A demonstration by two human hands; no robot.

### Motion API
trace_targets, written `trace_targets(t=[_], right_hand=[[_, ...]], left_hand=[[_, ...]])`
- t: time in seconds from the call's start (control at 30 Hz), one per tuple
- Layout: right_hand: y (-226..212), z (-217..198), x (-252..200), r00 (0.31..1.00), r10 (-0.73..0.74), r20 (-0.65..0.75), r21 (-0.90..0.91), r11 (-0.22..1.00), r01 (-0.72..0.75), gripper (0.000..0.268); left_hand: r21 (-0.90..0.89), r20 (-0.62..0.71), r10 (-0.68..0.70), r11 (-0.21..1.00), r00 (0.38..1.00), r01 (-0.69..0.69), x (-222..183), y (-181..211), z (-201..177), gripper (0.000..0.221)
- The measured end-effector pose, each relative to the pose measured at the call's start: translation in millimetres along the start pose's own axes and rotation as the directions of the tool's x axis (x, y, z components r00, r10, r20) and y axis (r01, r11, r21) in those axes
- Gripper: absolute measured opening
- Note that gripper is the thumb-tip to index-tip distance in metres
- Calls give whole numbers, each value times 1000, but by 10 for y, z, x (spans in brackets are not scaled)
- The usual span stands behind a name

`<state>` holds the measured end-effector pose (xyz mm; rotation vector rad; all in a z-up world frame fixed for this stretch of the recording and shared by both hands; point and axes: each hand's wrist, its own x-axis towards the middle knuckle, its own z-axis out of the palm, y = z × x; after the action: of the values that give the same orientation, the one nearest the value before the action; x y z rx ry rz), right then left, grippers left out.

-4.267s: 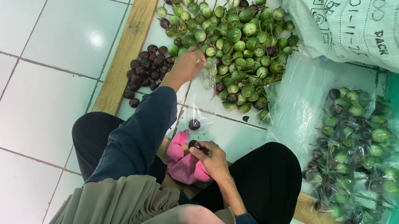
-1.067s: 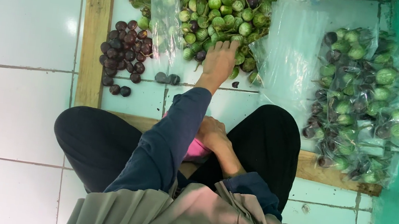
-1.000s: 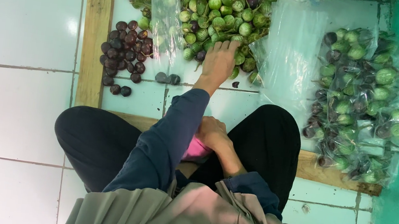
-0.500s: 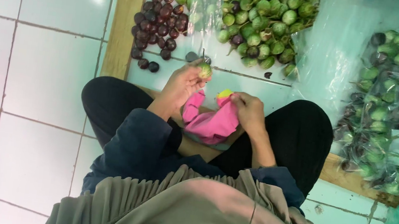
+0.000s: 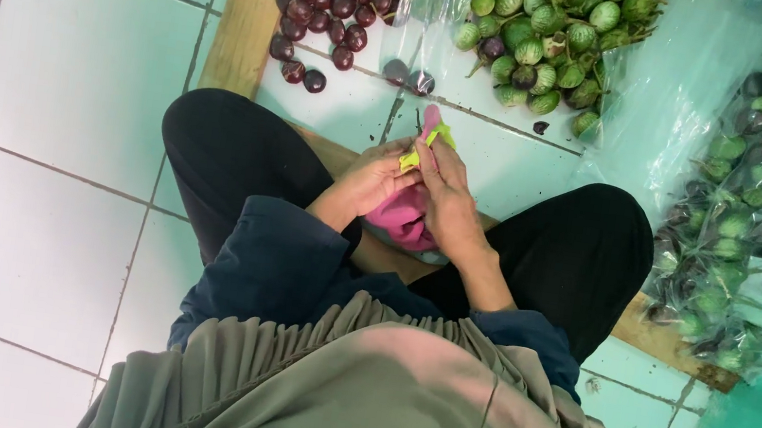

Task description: Bagging small green and purple vegetables into plastic bags

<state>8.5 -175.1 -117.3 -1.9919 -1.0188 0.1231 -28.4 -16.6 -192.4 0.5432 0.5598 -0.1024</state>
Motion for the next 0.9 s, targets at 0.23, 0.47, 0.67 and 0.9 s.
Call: trace_targets(t=[0.23,0.47,0.67,0.9], right_hand=[[73,-111,12,997,-23,-79,-126,992,13,46],[243,-156,-54,969,207,-134,50,978,-202,41],[-20,-153,81,945,92,-315,102,993,-63,44],[-45,82,109,963,-6,-271,105,994,36,41]], left_hand=[[46,53,-1,999,999,-2,23,-61,-95,52],[11,188,111,993,976,-115,-234,308,322,57],[-20,145,173,985,974,-172,-183,235,266,48],[-20,184,170,985,968,-170,-138,98,126,44]])
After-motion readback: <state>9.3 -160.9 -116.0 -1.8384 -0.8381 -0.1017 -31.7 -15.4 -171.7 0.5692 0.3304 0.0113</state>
